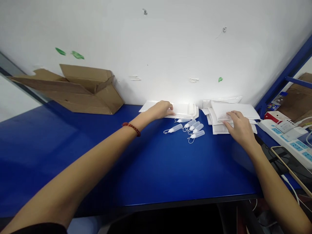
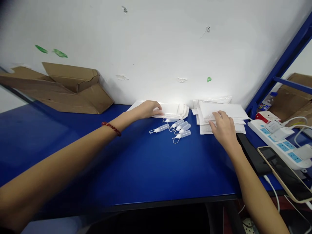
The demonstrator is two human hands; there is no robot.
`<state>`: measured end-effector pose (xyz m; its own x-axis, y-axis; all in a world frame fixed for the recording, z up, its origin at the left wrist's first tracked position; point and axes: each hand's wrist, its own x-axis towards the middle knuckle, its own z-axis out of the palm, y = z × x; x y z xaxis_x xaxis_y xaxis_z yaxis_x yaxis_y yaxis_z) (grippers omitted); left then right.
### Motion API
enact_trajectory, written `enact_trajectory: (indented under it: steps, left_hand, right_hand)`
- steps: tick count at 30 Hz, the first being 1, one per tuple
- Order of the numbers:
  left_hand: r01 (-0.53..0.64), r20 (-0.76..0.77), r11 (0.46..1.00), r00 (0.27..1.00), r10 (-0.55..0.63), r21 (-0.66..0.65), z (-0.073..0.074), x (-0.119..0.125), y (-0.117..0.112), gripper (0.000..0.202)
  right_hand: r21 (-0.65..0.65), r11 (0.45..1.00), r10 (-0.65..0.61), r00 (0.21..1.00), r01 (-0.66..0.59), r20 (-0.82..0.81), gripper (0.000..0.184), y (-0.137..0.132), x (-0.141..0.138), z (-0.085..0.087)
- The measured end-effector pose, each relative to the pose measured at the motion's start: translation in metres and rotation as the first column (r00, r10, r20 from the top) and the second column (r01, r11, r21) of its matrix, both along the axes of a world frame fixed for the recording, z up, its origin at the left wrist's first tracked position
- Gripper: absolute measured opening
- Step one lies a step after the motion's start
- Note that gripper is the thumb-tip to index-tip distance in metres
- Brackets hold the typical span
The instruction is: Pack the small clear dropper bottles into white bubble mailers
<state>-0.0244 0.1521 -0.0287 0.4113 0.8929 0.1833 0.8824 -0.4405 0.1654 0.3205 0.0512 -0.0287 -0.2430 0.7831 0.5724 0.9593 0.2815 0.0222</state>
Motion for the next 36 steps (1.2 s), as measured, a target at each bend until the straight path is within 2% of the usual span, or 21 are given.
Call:
enact_trajectory:
  steps: [7, 12, 14, 16, 18, 20, 21, 23, 26, 28, 30, 31, 33, 34, 36]
  left_hand:
    - [0.030, -0.210, 0.995, 0.978, -0.009, 0.096, 0.002, 0.011, -0.013, 0.030]
    - [-0.029, -0.243, 0.978, 0.967, 0.080, 0.208, 0.017, 0.012, -0.025, 0.036]
    - [-0.053, -0.179, 0.957, 0.978, 0.108, 0.285, 0.024, 0.012, -0.037, 0.037]
    - [-0.047, -0.053, 0.929, 0.996, 0.071, 0.366, 0.030, 0.012, -0.057, 0.035]
    - [0.014, 0.101, 0.905, 0.993, -0.063, 0.424, 0.035, 0.013, -0.082, 0.030]
    - [0.113, 0.242, 0.889, 0.940, -0.241, 0.444, 0.040, 0.014, -0.107, 0.023]
    - [0.161, 0.295, 0.890, 0.905, -0.306, 0.427, 0.042, 0.013, -0.118, 0.020]
    - [0.221, 0.408, 0.910, 0.839, -0.361, 0.352, 0.042, 0.010, -0.135, 0.016]
    - [0.347, 0.614, 0.928, 0.706, -0.353, 0.134, 0.035, 0.006, -0.144, 0.017]
    - [0.483, 0.747, 0.875, 0.589, -0.309, -0.019, 0.025, 0.009, -0.143, 0.022]
    - [0.582, 0.823, 0.804, 0.512, -0.246, -0.122, 0.014, 0.014, -0.139, 0.026]
    - [0.595, 0.845, 0.786, 0.498, -0.196, -0.167, 0.010, 0.016, -0.138, 0.029]
    - [0.546, 0.875, 0.787, 0.485, -0.016, -0.288, 0.005, 0.017, -0.137, 0.043]
    - [0.504, 0.885, 0.786, 0.451, 0.113, -0.357, 0.005, 0.015, -0.137, 0.051]
    - [0.467, 0.880, 0.749, 0.318, 0.354, -0.470, 0.008, 0.008, -0.139, 0.066]
  right_hand:
    - [-0.005, 0.997, 0.075, 0.997, -0.075, -0.005, 0.035, -0.007, -0.015, -0.001]
    - [-0.024, 0.993, 0.112, 0.993, -0.112, 0.019, 0.033, -0.014, -0.022, -0.004]
    - [-0.014, 0.992, 0.125, 0.992, -0.125, 0.030, 0.032, -0.017, -0.026, -0.005]
    - [-0.002, 0.991, 0.134, 0.990, -0.134, 0.042, 0.032, -0.020, -0.030, -0.005]
    - [0.006, 0.989, 0.148, 0.988, -0.149, 0.050, 0.034, -0.022, -0.033, -0.004]
    - [0.017, 0.982, 0.187, 0.981, -0.188, 0.050, 0.038, -0.026, -0.036, -0.001]
    - [0.026, 0.975, 0.220, 0.974, -0.221, 0.050, 0.041, -0.028, -0.038, 0.000]
    - [0.066, 0.947, 0.309, 0.949, -0.313, 0.064, 0.049, -0.035, -0.044, 0.003]
    - [0.143, 0.875, 0.440, 0.883, -0.462, 0.161, 0.054, -0.049, -0.059, 0.004]
    - [0.190, 0.826, 0.482, 0.839, -0.531, 0.252, 0.053, -0.059, -0.072, 0.000]
    - [0.243, 0.760, 0.504, 0.783, -0.603, 0.366, 0.047, -0.067, -0.084, -0.006]
    - [0.241, 0.750, 0.501, 0.767, -0.616, 0.401, 0.045, -0.071, -0.088, -0.009]
    - [0.231, 0.775, 0.468, 0.780, -0.589, 0.415, 0.045, -0.075, -0.094, -0.013]
    - [0.222, 0.800, 0.440, 0.797, -0.557, 0.414, 0.046, -0.076, -0.095, -0.014]
    - [0.224, 0.849, 0.364, 0.837, -0.478, 0.408, 0.050, -0.076, -0.097, -0.014]
